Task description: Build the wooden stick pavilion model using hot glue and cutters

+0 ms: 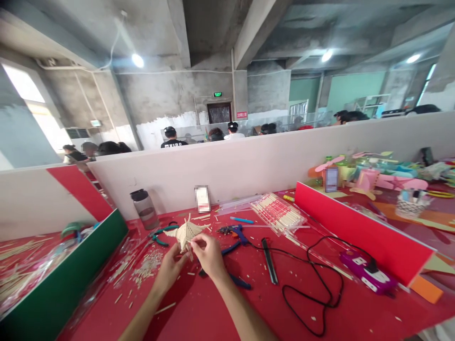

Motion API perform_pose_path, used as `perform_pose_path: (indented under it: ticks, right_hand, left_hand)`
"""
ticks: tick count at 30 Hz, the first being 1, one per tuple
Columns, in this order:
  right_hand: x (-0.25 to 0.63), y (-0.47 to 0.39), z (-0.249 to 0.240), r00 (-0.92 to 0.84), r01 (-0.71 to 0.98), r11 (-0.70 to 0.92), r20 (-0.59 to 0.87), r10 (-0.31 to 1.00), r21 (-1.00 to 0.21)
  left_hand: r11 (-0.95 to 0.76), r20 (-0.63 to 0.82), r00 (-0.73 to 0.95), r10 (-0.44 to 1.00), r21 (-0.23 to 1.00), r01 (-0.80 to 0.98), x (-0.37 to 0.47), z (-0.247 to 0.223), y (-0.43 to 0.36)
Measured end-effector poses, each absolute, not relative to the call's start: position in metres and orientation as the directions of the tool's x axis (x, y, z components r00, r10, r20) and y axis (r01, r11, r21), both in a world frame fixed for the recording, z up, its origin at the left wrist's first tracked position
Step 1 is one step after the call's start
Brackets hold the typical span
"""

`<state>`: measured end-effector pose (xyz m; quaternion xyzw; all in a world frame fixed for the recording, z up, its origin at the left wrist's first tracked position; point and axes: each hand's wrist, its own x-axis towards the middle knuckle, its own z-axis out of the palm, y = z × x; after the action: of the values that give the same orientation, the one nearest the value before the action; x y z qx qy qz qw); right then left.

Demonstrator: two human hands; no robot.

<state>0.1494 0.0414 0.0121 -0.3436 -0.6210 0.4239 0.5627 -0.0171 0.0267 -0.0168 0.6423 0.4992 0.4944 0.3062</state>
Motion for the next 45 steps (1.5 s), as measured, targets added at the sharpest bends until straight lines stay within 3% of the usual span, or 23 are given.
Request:
perform_pose_path:
  ticks: [11, 22, 45]
  right_hand:
    - [0.141, 0.037, 0.007, -0.099, -0.106, 0.374, 0.384, 0.918, -0.922]
    - [0.131, 0.047, -0.006, -0.055, -0.461, 0.094, 0.134, 0.989, -0.882]
    - [0.127, 0.042, 0.000, -0.113, -0.640, -0.097, -0.031, 0.993, -0.762]
  left_hand:
    - [-0.280, 0.341, -0.046, 0.939, 0.836, 0.471, -0.015, -0.018, 0.025]
    - [-0.310, 0.373, -0.034, 0.927, 0.815, 0.489, -0.011, -0.016, 0.022]
    - [-0.290, 0.354, -0.037, 0.934, 0.819, 0.495, -0.013, -0.024, 0.026]
